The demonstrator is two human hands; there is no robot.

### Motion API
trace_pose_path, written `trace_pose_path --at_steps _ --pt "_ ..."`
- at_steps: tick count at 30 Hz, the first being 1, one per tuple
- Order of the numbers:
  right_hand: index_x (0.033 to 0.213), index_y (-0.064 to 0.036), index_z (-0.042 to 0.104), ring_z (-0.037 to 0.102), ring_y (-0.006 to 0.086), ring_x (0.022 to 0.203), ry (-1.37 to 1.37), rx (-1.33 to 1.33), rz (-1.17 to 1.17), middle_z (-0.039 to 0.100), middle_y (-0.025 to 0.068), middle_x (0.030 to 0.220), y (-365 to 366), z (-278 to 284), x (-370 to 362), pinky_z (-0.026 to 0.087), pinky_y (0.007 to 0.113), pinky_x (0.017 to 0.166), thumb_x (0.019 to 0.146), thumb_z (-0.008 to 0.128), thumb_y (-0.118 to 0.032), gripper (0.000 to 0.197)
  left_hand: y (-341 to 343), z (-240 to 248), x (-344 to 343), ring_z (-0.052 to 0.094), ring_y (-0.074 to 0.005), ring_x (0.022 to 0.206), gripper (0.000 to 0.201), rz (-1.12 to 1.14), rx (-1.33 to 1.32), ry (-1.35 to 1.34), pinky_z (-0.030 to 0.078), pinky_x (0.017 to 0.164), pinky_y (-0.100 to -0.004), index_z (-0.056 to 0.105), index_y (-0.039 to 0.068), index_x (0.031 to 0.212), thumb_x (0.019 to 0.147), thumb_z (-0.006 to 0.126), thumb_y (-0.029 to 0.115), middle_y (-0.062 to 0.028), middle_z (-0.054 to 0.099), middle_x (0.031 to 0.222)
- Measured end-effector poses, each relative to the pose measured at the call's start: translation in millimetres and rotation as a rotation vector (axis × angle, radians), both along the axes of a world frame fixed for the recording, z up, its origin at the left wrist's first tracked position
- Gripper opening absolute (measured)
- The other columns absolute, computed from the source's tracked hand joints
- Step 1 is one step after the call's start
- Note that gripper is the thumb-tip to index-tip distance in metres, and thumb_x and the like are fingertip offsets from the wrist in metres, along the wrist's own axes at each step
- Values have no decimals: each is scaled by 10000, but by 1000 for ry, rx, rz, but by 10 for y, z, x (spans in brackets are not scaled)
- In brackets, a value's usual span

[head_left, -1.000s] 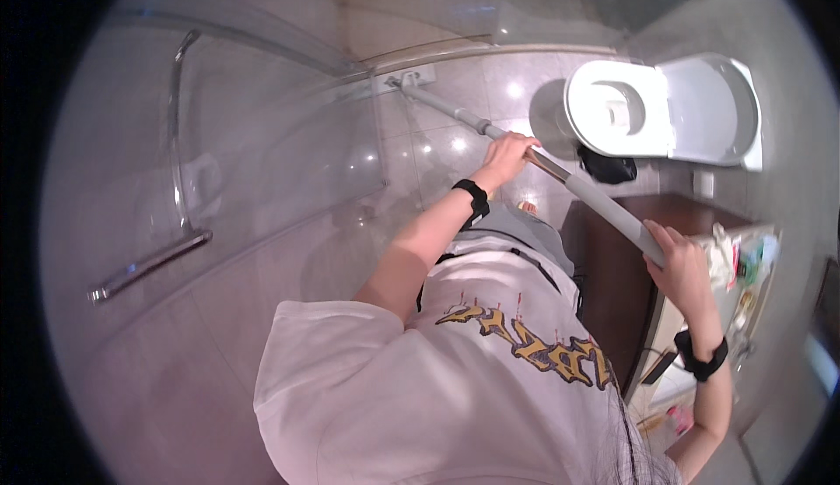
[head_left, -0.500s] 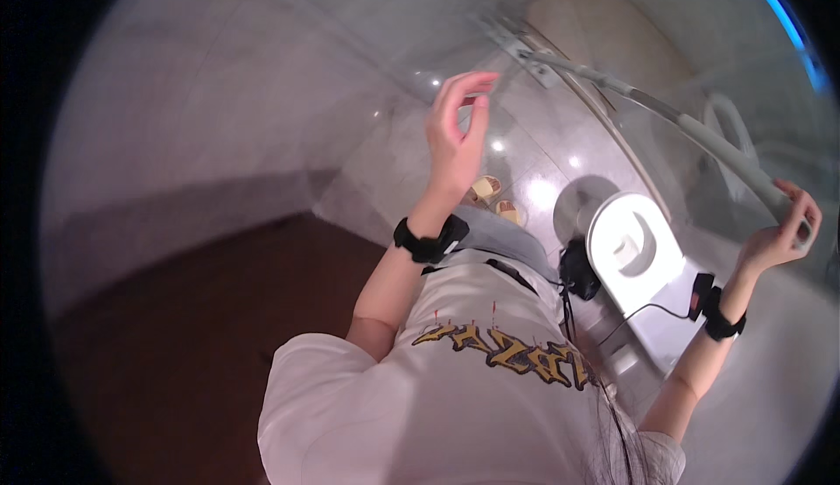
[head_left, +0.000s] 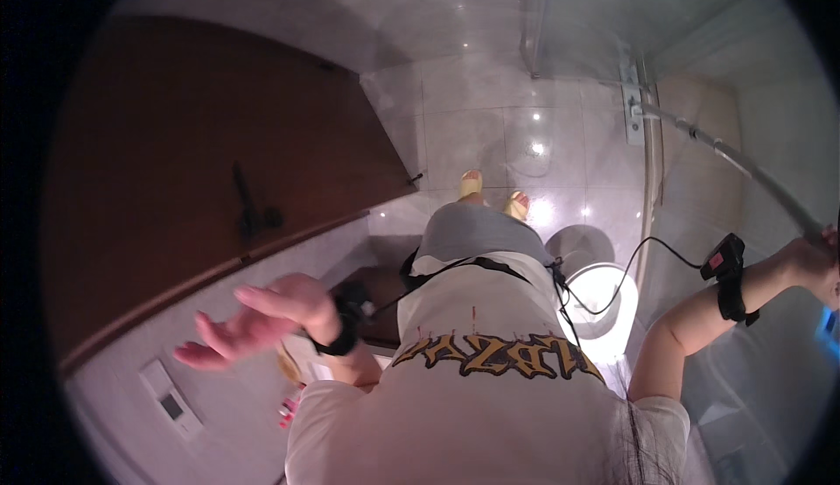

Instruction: The person mops the tiled bathroom floor using a flat mop, then switches to a white cloth to wipe specific spots on the floor. They proceed to wash the cloth in the sink, wring it out, and apply liquid soap to it before continuing to wipe the floor.

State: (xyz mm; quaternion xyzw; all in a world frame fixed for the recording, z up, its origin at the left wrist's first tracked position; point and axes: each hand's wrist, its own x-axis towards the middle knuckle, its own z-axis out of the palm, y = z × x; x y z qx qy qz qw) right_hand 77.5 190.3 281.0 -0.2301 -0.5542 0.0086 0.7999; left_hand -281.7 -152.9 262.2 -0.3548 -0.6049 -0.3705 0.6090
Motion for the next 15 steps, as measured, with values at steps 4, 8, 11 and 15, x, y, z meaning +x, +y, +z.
trace_pose_path --at_steps 4,8,11,15 --pt "696 -91 414 356 58 388 53 -6 -7 377 -17 492 47 98 -18 307 208 344 852 569 -173 235 -924 -81 -645 153 -255 1273 527 292 135 -67 148 1035 -408 383 34 1224 820 578 310 -123 84 1404" --pt "706 -38 466 463 154 421 20 6 67 482 86 522 287 56 230 394 269 391 802 562 -49 136 -1402 -20 -1056 307 -269 1206 521 325 682 -316 264 999 -403 417 42 1202 853 478 424 -144 239 1343" --pt "704 -2 462 456 185 378 18 5 38 510 140 501 308 43 267 376 278 346 776 565 35 130 -1749 -234 -1429 412 -267 1127 527 -54 751 -735 330 965 -392 475 28 1153 859 368 452 -150 406 1232" --pt "698 -2 450 401 159 390 31 -40 78 468 120 482 271 8 284 356 269 358 804 561 -4 154 -1312 -338 -1447 482 -256 1049 513 -149 860 -851 381 913 -380 541 9 1059 851 291 405 -133 533 1106"
